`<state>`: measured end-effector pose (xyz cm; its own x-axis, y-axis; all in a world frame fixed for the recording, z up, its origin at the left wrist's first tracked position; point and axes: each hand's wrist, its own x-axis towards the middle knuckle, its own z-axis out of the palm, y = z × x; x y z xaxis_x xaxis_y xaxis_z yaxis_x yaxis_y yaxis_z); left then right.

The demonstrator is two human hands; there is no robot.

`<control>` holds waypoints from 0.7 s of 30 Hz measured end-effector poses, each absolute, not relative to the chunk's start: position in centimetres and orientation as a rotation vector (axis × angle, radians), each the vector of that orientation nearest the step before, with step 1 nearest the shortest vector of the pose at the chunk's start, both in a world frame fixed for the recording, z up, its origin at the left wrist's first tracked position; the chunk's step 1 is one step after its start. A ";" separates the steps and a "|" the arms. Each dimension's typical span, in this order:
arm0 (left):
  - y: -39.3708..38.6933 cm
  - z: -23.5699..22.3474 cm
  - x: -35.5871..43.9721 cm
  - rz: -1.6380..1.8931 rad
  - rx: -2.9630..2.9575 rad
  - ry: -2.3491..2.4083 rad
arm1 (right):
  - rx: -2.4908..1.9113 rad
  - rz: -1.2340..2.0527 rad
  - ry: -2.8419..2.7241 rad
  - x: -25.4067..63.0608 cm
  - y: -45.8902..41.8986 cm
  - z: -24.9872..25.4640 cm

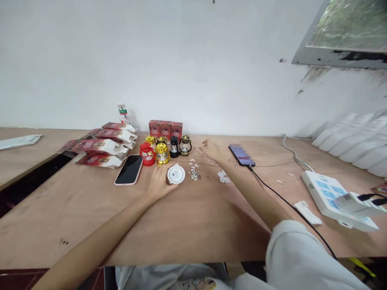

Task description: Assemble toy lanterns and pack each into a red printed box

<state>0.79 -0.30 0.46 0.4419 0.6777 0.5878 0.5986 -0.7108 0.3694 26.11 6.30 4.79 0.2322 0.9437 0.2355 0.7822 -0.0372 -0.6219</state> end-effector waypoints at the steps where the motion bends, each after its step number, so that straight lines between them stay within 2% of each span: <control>1: -0.2 0.3 0.8 1.156 2.534 1.147 | -1.895 0.298 -1.576 26.4 7.2 4.6; 11: 0.7 0.1 1.0 1.421 2.213 1.028 | -2.074 0.333 -1.476 26.1 10.9 2.5; 17: 1.3 -0.4 0.9 1.418 1.956 1.022 | -1.954 0.393 -1.346 27.3 10.6 4.0; 21: 1.9 -1.0 1.0 1.407 1.680 0.968 | -1.763 0.403 -1.369 26.2 7.3 3.4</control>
<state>1.03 1.90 -1.04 0.1182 0.8900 0.4403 0.0929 -0.4514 0.8875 26.20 7.34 3.38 0.3497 0.9066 0.2360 0.6341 -0.0437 -0.7720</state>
